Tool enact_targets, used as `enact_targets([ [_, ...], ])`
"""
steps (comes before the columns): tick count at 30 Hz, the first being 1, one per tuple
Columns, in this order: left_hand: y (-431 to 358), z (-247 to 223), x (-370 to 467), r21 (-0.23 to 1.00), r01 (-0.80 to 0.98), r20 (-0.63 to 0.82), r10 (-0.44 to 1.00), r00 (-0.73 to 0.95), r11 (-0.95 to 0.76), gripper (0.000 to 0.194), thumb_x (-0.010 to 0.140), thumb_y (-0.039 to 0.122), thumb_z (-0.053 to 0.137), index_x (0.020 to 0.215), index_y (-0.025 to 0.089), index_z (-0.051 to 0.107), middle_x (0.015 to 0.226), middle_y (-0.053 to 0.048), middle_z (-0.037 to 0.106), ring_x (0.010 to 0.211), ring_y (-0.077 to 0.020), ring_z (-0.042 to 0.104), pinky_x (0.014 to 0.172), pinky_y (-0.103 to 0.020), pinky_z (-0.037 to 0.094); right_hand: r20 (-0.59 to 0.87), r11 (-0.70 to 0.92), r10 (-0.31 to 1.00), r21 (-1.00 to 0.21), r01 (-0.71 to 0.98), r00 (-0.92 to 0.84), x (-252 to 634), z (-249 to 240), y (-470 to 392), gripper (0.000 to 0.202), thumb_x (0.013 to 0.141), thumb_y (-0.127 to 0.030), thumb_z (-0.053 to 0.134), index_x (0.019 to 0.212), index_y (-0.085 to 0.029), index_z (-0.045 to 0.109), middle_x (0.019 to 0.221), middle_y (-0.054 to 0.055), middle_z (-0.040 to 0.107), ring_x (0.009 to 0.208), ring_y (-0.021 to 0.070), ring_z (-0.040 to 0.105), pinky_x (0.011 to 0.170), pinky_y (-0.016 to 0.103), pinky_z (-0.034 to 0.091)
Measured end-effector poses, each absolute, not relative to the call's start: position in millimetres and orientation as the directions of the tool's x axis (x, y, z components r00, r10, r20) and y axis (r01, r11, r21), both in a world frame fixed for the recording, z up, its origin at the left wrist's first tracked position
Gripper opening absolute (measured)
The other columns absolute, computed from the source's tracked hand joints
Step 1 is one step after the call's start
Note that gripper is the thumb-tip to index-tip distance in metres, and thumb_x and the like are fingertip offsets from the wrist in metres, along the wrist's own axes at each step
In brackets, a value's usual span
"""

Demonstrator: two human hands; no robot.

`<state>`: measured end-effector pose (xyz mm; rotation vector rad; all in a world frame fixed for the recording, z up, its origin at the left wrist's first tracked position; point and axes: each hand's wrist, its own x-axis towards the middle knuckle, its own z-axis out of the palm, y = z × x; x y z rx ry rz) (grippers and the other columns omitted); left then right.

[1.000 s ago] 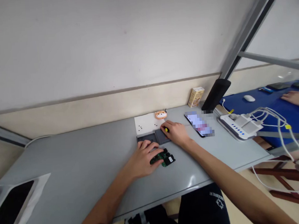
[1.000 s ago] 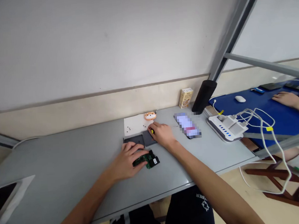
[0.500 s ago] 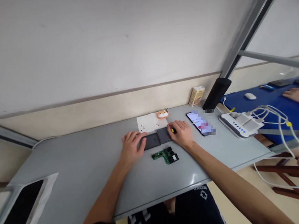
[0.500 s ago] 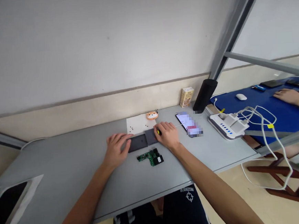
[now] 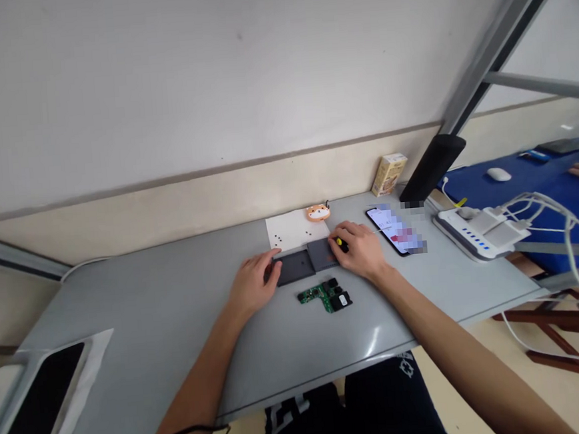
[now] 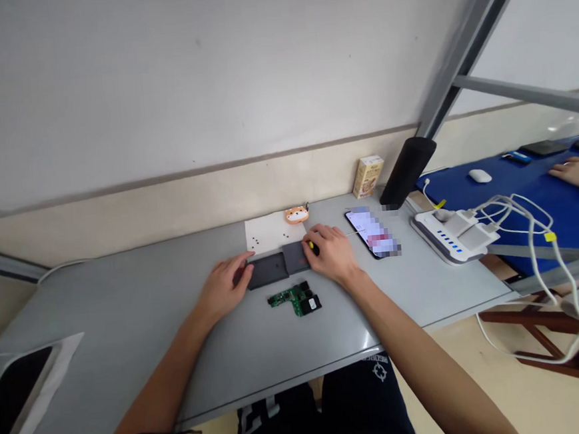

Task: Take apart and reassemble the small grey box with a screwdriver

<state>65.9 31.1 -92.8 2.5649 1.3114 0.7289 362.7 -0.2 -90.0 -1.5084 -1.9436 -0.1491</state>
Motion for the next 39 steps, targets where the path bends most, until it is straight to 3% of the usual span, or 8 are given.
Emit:
enact_targets([
  [6, 31, -94, 68, 0.420, 0.712, 0.312, 0.826, 0.469, -0.563, 0.034, 0.103, 0.033, 0.048, 0.132, 0.022, 0.062, 0.111, -0.007, 0.075, 0.097, -0.0229, 0.070, 0.095, -0.042, 0.054, 0.454, 0.303, 0.884, -0.370, 0.878, -0.113, 368, -88, 2, 0.015, 0.099, -0.031, 0.057, 0.099, -0.025, 0.071, 0.104, 0.005, 0.074, 0.096, 0.0233, 0.066, 0.084, 0.039, 0.043],
  [13, 31, -97, 67, 0.474, 0.683, 0.308, 0.831, 0.463, -0.556, 0.032, 0.103, 0.030, 0.047, 0.132, 0.023, 0.061, 0.118, -0.007, 0.072, 0.105, -0.0226, 0.068, 0.096, -0.040, 0.055, 0.427, 0.302, 0.897, -0.400, 0.865, -0.116, 371, -83, 1, 0.016, 0.100, -0.033, 0.056, 0.099, -0.025, 0.070, 0.105, 0.005, 0.074, 0.095, 0.0231, 0.066, 0.085, 0.038, 0.045],
  [21, 34, -99, 66, 0.463, 0.688, 0.319, 0.829, 0.459, -0.559, 0.031, 0.102, 0.028, 0.049, 0.129, 0.023, 0.062, 0.109, -0.006, 0.073, 0.097, -0.0212, 0.068, 0.094, -0.039, 0.054, 0.413, 0.310, 0.903, -0.433, 0.847, -0.119, 374, -85, 2, 0.016, 0.100, -0.033, 0.056, 0.100, -0.025, 0.071, 0.108, 0.005, 0.074, 0.095, 0.0222, 0.067, 0.085, 0.037, 0.045],
  [28, 33, -97, 65, 0.475, 0.693, 0.324, 0.840, 0.436, -0.543, 0.031, 0.104, 0.031, 0.046, 0.130, 0.024, 0.061, 0.116, -0.007, 0.072, 0.102, -0.0222, 0.069, 0.094, -0.039, 0.055, 0.454, 0.353, 0.880, -0.429, 0.831, -0.140, 371, -84, 2, 0.017, 0.101, -0.030, 0.055, 0.099, -0.025, 0.071, 0.107, 0.006, 0.074, 0.097, 0.0218, 0.067, 0.085, 0.037, 0.045],
  [39, 27, -87, 69, 0.476, 0.698, 0.256, 0.843, 0.473, -0.536, 0.035, 0.104, 0.034, 0.046, 0.133, 0.022, 0.062, 0.110, -0.007, 0.074, 0.096, -0.0218, 0.069, 0.090, -0.037, 0.056, 0.449, 0.342, 0.884, -0.433, 0.834, -0.130, 370, -86, 0, 0.018, 0.099, -0.029, 0.056, 0.097, -0.024, 0.073, 0.107, 0.007, 0.072, 0.090, 0.0215, 0.066, 0.083, 0.036, 0.047],
])
